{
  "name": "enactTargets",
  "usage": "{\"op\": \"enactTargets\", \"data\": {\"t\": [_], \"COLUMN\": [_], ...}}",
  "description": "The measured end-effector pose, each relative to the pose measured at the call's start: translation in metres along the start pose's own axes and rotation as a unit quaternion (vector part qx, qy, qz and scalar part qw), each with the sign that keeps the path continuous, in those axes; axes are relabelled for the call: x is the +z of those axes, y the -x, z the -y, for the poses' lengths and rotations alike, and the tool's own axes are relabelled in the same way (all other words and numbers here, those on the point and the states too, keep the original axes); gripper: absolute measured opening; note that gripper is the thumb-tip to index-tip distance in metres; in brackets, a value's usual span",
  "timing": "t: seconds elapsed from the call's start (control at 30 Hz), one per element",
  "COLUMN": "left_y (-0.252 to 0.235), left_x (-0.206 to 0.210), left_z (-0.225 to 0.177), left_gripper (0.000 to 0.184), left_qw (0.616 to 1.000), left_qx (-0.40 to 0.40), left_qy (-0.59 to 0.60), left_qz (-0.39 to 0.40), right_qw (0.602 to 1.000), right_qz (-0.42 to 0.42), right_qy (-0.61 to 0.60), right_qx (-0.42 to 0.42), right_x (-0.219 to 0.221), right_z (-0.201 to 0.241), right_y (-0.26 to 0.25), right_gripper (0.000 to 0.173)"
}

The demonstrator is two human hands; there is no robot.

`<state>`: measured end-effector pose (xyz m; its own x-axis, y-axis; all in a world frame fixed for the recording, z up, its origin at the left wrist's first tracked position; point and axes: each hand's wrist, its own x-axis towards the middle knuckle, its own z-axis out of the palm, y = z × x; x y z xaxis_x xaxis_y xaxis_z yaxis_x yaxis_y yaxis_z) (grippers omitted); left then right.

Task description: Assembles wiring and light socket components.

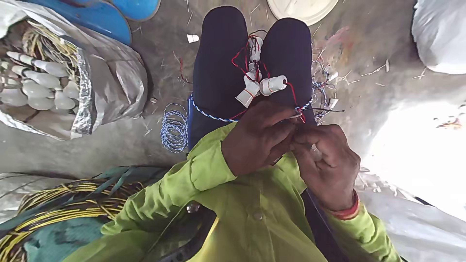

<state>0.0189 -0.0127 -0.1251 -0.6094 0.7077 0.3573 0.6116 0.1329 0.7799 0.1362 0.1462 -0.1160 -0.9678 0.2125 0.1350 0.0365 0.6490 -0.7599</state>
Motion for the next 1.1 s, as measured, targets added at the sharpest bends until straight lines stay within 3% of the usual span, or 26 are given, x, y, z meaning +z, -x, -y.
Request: {"op": "enactTargets", "data": {"t": [0.23,0.53,0.63,0.77,1.1], "left_y": [-0.002,0.014,0.009,-0.002,-0.010], "left_x": [-0.009,-0.006,-0.013,-0.014,-0.015], "left_z": [-0.001,0.016,0.021,0.013,0.013], "left_gripper": [0.018,0.019,0.023,0.026,0.024], "left_qw": [0.998,0.998,0.994,0.991,0.995], "left_qx": [-0.035,-0.024,-0.005,-0.005,-0.011], "left_qy": [0.040,-0.032,-0.059,-0.068,-0.019], "left_qz": [0.026,0.038,0.095,0.114,0.099], "right_qw": [0.999,0.992,0.994,0.993,0.999], "right_qz": [0.000,-0.029,-0.046,-0.065,-0.008], "right_qy": [-0.034,0.116,0.091,0.081,-0.031], "right_qx": [0.023,-0.048,-0.035,-0.046,-0.024], "right_x": [-0.001,0.006,0.003,0.002,-0.010], "right_z": [-0.003,0.004,0.006,0.004,-0.003], "right_y": [0.001,-0.006,-0.008,-0.008,-0.010], "right_gripper": [0.011,0.016,0.014,0.007,0.012]}}
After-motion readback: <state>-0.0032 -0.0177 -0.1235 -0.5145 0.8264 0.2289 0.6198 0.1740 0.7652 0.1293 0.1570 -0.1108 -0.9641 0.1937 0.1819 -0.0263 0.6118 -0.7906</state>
